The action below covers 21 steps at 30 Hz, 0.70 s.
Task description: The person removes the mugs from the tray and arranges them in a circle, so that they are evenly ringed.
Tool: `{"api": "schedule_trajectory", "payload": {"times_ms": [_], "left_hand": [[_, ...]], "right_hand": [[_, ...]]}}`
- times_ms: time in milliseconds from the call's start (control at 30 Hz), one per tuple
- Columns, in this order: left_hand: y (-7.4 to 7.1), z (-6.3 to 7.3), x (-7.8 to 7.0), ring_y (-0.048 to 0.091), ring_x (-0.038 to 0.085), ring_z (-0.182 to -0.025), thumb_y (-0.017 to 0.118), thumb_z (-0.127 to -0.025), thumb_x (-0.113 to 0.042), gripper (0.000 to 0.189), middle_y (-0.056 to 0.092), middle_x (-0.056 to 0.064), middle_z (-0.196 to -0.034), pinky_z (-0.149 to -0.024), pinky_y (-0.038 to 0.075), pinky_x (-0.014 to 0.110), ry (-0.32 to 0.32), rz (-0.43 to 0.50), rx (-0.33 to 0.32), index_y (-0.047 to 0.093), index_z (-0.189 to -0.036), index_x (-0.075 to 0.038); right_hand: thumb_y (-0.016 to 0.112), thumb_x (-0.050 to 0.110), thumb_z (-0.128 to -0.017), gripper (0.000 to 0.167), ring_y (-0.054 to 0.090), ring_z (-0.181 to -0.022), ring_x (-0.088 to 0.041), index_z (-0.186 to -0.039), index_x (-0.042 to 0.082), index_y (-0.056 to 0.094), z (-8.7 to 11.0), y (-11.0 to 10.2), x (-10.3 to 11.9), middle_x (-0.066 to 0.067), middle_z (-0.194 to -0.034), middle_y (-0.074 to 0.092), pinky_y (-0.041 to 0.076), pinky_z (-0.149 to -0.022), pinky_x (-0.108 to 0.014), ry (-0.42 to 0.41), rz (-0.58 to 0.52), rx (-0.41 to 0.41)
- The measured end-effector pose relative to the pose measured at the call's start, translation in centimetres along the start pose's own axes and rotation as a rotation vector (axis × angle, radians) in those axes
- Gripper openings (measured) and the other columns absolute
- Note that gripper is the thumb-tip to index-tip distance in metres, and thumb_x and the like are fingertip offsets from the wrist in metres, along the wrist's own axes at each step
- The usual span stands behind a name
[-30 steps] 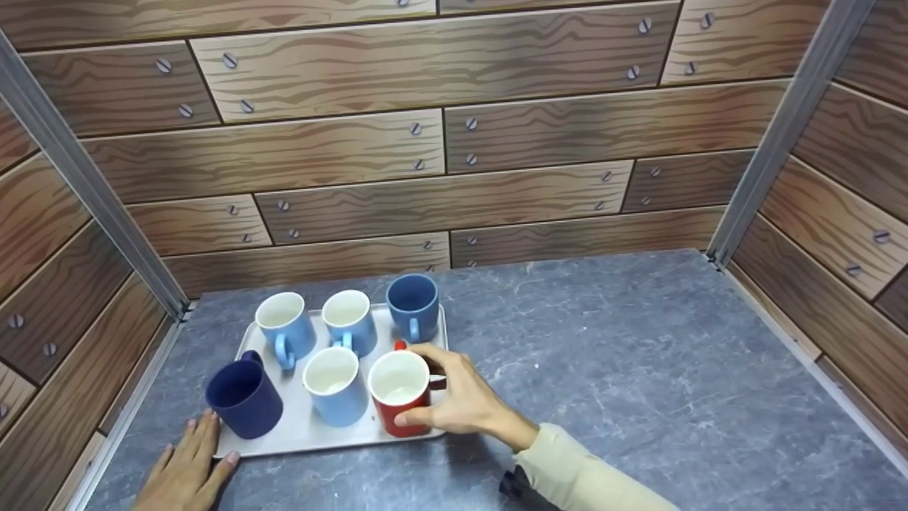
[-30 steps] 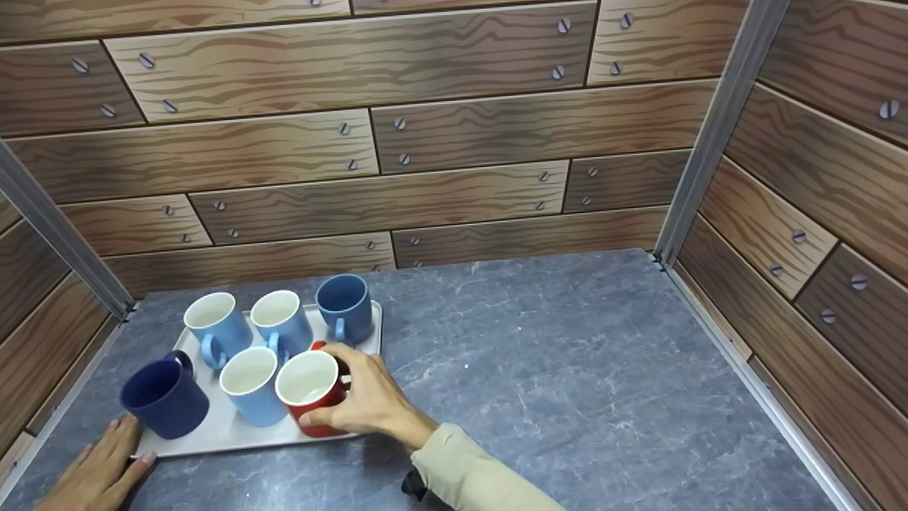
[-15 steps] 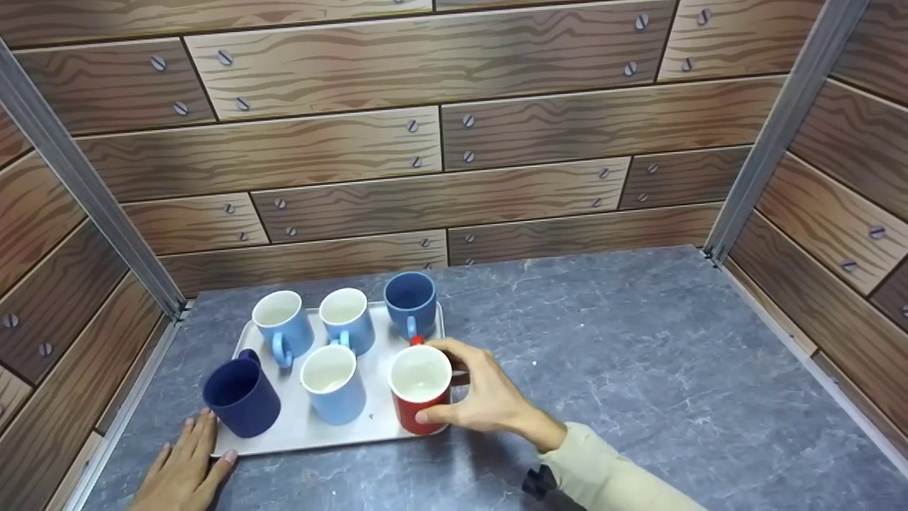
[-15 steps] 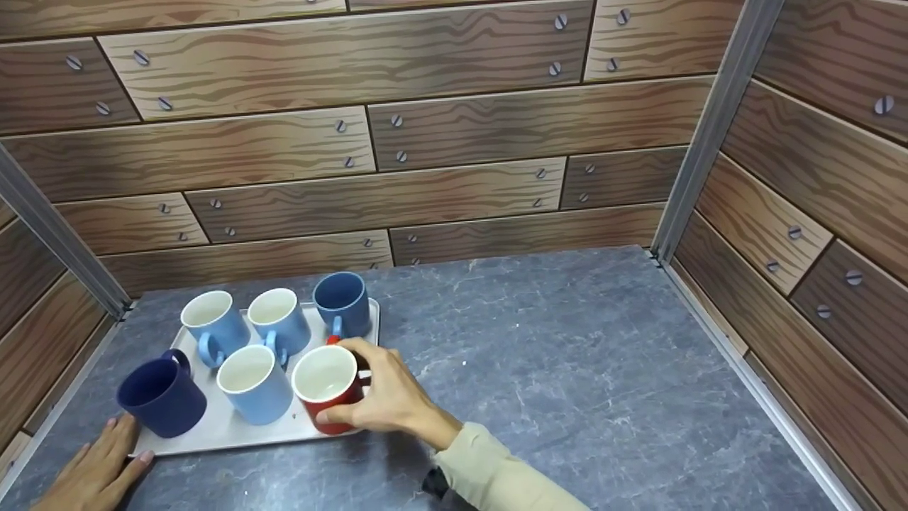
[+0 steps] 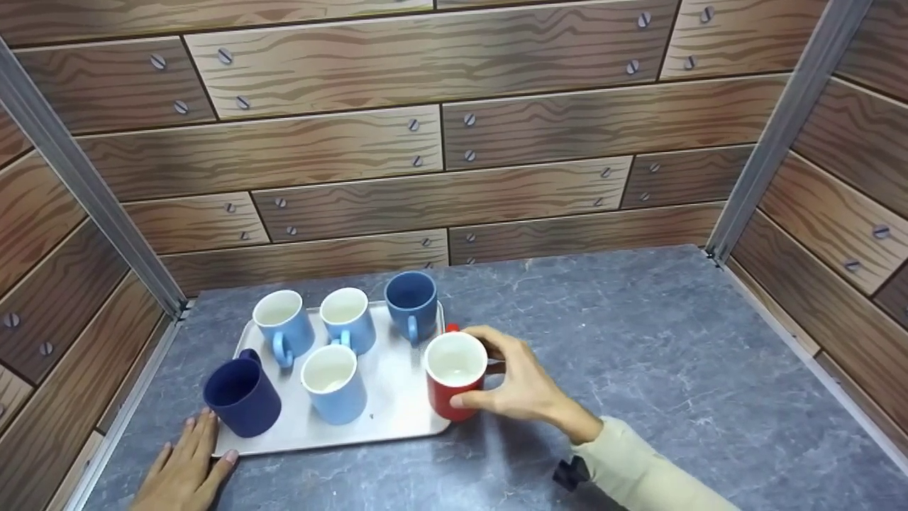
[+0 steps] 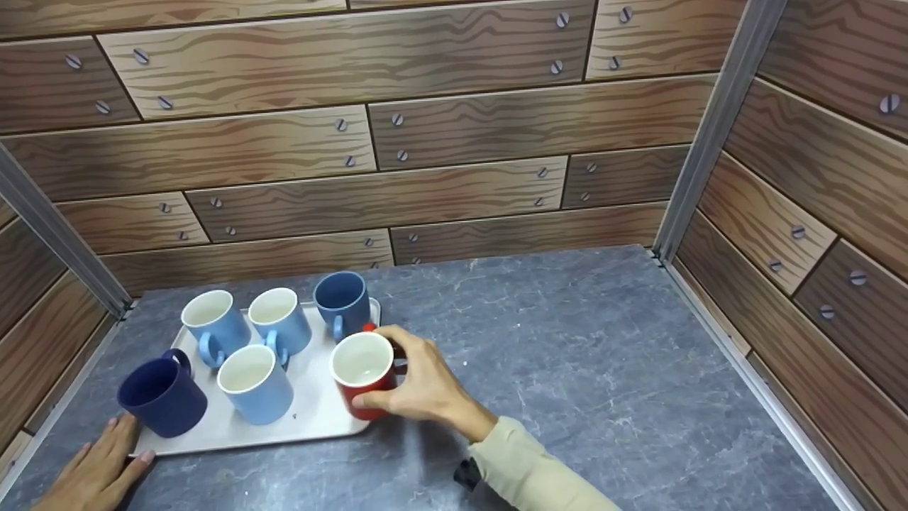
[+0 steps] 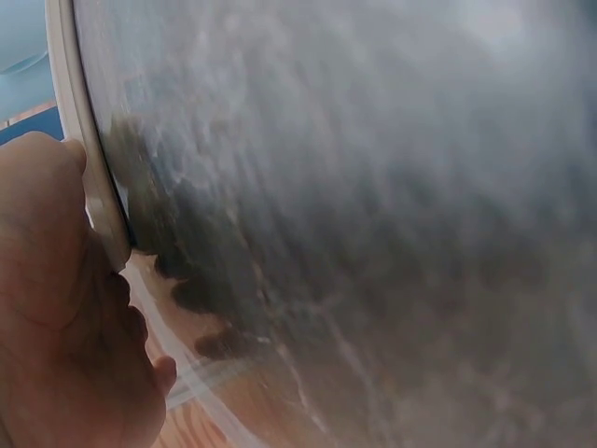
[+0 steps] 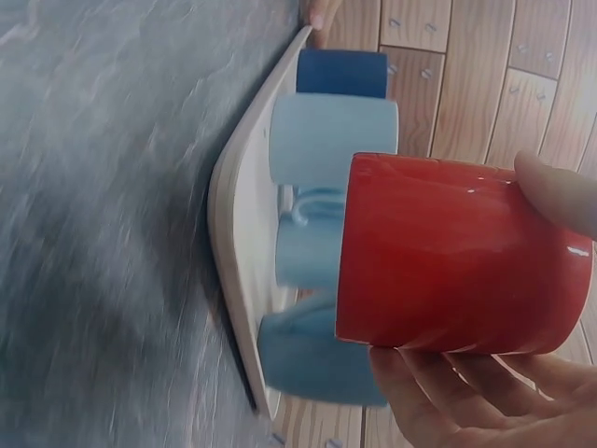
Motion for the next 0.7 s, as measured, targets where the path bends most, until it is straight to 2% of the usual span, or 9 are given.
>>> {"api": "schedule_trajectory", "payload": {"times_ms": [200,333,433,700], "left_hand": [[0.1,0.0,0.1,0.015,0.06,-0.158,0.046,-0.111,-0.059,0.092,0.016,0.037,-0.171,-0.12,0.007,0.081,0.002,0.013,-0.009,0.02,-0.166,0.01],[0.4,0.1,0.5,0.011,0.059,-0.159,0.045,-0.11,-0.063,0.096,0.013,0.036,-0.172,-0.12,0.003,0.081,-0.021,0.037,0.024,0.017,-0.167,0.009],[0.6,0.2,0.7,0.009,0.059,-0.159,0.044,-0.109,-0.066,0.099,0.012,0.035,-0.173,-0.12,0.001,0.081,-0.044,0.047,0.047,0.015,-0.167,0.009],[0.1,-0.2,0.4,0.009,0.059,-0.159,0.044,-0.11,-0.064,0.097,0.011,0.036,-0.173,-0.12,0.002,0.08,-0.036,0.032,0.045,0.015,-0.167,0.01]], "right_hand": [[0.101,0.021,-0.071,0.079,0.075,-0.11,-0.029,-0.14,0.008,0.064,0.0,-2.2,-0.9,-0.01,-0.127,0.074,0.064,-0.091,-0.038,-0.015,0.016,-0.054],[0.1,0.018,-0.073,0.076,0.075,-0.109,-0.033,-0.139,0.005,0.065,0.1,-3.6,-1.8,-0.014,-0.125,0.074,0.065,-0.087,-0.036,-0.017,0.007,-0.081],[0.1,0.017,-0.073,0.075,0.075,-0.109,-0.035,-0.139,0.004,0.065,0.1,-4.7,-2.4,-0.017,-0.124,0.074,0.065,-0.087,-0.035,-0.005,0.02,-0.101],[0.101,0.016,-0.071,0.076,0.075,-0.11,-0.035,-0.138,0.005,0.065,-0.2,-7.9,-4.1,-0.016,-0.124,0.075,0.063,-0.089,-0.035,0.071,0.075,-0.193]]}}
Point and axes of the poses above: each hand's wrist, its own z-axis away from the middle knuckle, its own y-axis out of the palm, x = y × z, the point moved 4 cm from there along -z, towards the middle knuckle
